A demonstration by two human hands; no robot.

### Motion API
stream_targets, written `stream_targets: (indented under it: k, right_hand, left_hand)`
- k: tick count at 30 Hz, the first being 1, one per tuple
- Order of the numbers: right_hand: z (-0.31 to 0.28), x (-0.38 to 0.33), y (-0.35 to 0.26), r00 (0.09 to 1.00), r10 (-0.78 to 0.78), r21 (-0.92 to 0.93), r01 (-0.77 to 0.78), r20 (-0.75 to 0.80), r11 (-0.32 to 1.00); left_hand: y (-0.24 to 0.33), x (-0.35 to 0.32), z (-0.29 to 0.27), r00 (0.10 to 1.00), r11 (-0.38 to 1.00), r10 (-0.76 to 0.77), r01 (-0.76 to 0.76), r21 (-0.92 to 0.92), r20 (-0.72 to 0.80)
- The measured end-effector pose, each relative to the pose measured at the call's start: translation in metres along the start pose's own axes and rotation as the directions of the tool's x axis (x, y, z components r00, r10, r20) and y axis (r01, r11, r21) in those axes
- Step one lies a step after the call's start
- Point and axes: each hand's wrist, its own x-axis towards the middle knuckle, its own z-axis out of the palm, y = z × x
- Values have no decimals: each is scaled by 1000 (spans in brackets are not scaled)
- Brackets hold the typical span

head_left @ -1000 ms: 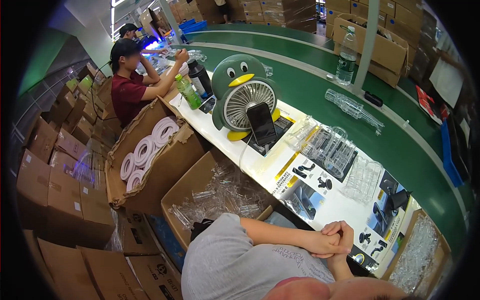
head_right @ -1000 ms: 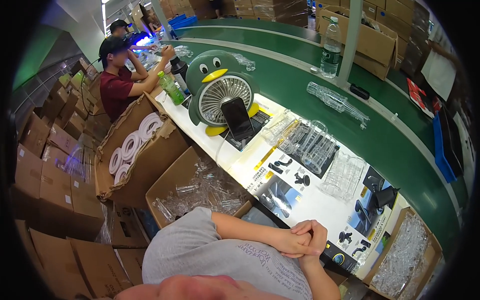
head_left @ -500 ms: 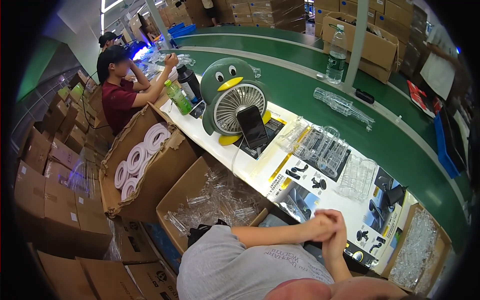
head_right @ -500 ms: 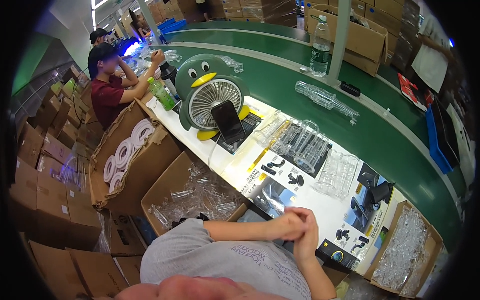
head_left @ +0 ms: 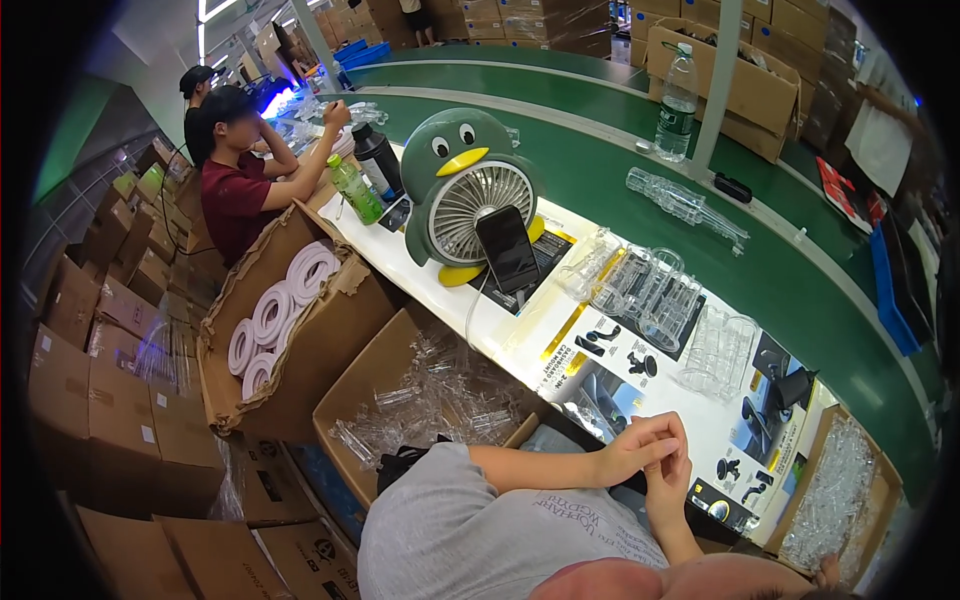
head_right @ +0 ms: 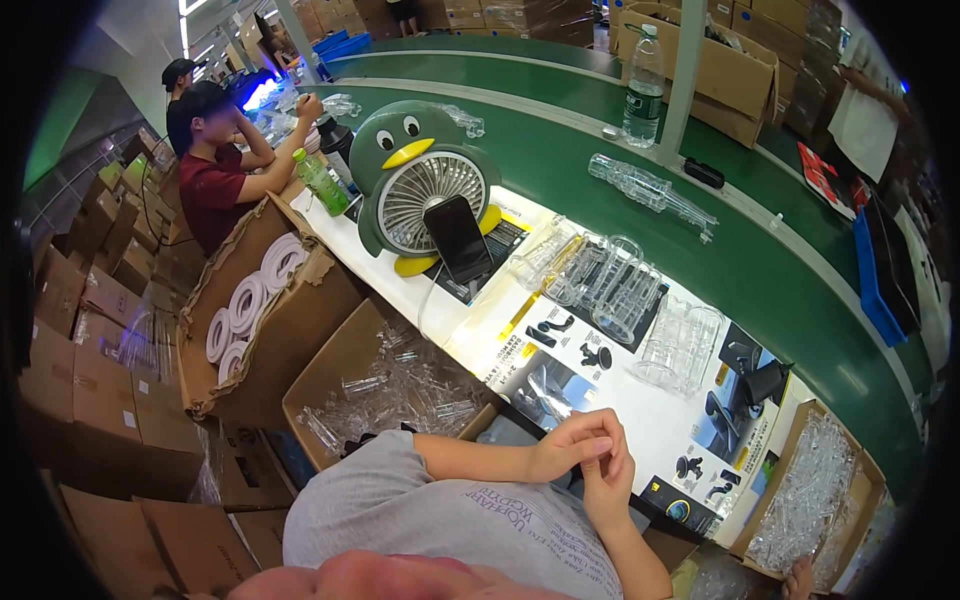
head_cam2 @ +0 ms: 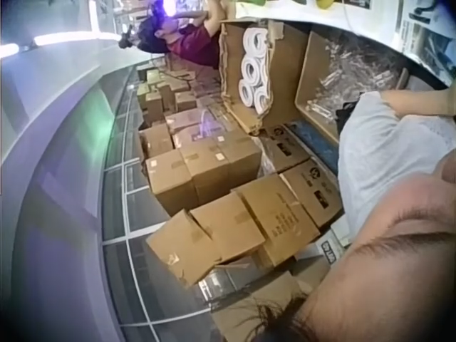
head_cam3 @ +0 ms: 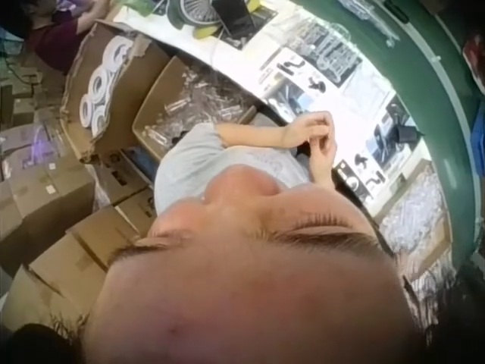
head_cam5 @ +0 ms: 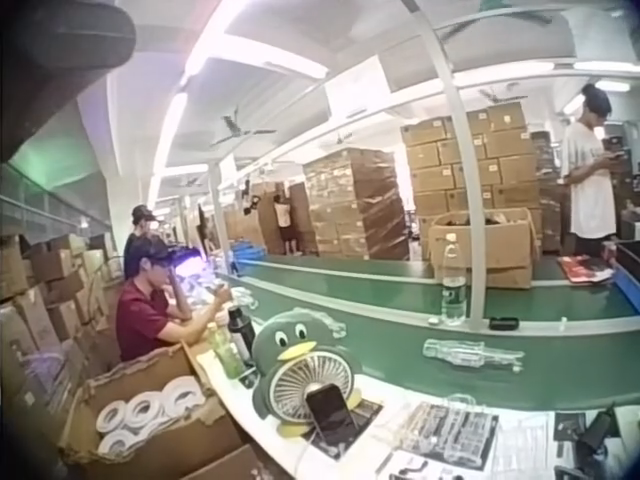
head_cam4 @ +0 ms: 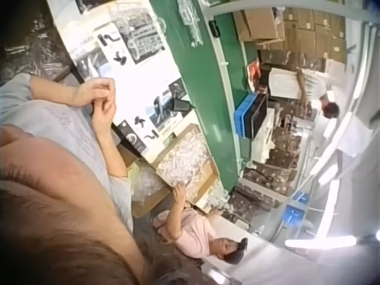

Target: Applying liquid from a squeeze bottle to plastic lids and assembling them onto plastic containers at a production workstation.

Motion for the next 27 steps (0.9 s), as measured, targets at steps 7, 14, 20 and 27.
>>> stream_targets:
  k: [7, 14, 20, 27]
  right_hand:
    - [-4, -6, 10, 1000, -7, -36, 7, 8, 999]
    - [-25, -8, 14, 997, -52, -93, 47, -56, 995]
    - [-84, -39, 40, 837, -331, -489, 89, -435, 868]
    - [-135, -62, 81, 760, -382, -668, -90, -526, 739]
  left_hand:
    - [6, -4, 7, 997, 996, -28, 35, 82, -76]
    - [13, -13, -13, 966, 968, 113, -54, 246, -233]
    - [4, -37, -98, 870, -120, 425, -218, 968, 249]
    - [-15, -26, -92, 898, -293, 339, -181, 939, 279]
